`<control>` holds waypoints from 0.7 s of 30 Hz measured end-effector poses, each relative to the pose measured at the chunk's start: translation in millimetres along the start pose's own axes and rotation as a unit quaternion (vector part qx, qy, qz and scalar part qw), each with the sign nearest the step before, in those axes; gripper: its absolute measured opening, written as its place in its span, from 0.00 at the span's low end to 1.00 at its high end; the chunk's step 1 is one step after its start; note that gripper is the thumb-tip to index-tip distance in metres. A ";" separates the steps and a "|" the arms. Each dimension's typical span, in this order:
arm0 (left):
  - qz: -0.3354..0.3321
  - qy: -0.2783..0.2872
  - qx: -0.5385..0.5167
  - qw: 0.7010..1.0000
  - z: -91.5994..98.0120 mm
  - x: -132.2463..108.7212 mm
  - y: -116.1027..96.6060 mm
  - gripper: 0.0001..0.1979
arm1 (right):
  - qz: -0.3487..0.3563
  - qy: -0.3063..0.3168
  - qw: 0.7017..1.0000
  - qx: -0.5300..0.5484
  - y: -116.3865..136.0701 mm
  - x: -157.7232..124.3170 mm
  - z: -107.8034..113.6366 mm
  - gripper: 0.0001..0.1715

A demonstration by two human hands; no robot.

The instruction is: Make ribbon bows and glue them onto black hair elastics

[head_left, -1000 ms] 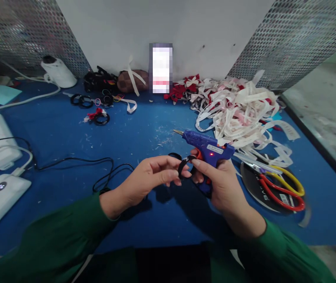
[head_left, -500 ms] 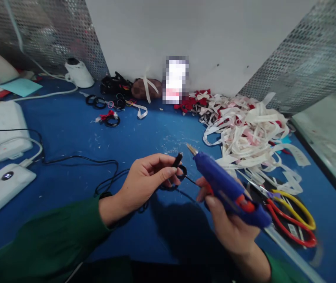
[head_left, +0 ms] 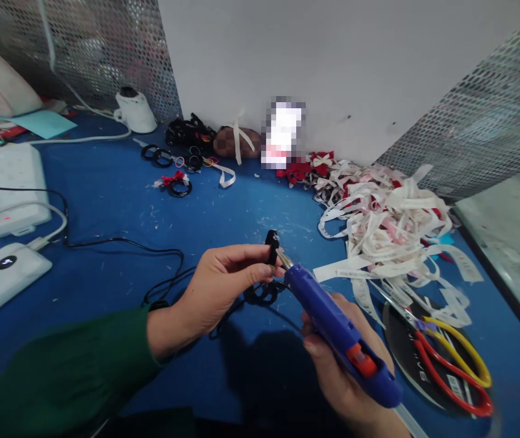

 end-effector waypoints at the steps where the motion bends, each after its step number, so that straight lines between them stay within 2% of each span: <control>1: -0.004 0.002 0.001 1.000 -0.1 -0.2 -0.6 0.07 | 0.002 0.001 1.000 -0.003 0.6 1.0 0.1 0.10; 7: -0.010 -0.014 0.013 1.000 3.5 0.2 -1.1 0.08 | 0.038 -0.008 0.998 -0.048 7.9 4.6 2.4 0.09; 12: -0.018 -0.029 0.021 0.999 4.4 0.3 -4.4 0.08 | 0.013 -0.013 0.998 -0.057 0.5 -0.3 1.9 0.11; 21: -0.041 -0.042 0.030 0.998 6.1 -0.2 -9.1 0.07 | 0.039 -0.013 0.997 -0.059 10.0 6.3 2.4 0.12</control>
Point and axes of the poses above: each hand's wrist, its own x-axis towards the middle knuckle, its own z-axis out of the back of the hand, y = z × x, the point moved 8 cm from there along x, towards the middle knuckle, and after that the axes turned 12 degrees about -y, right-handed, at the moved point
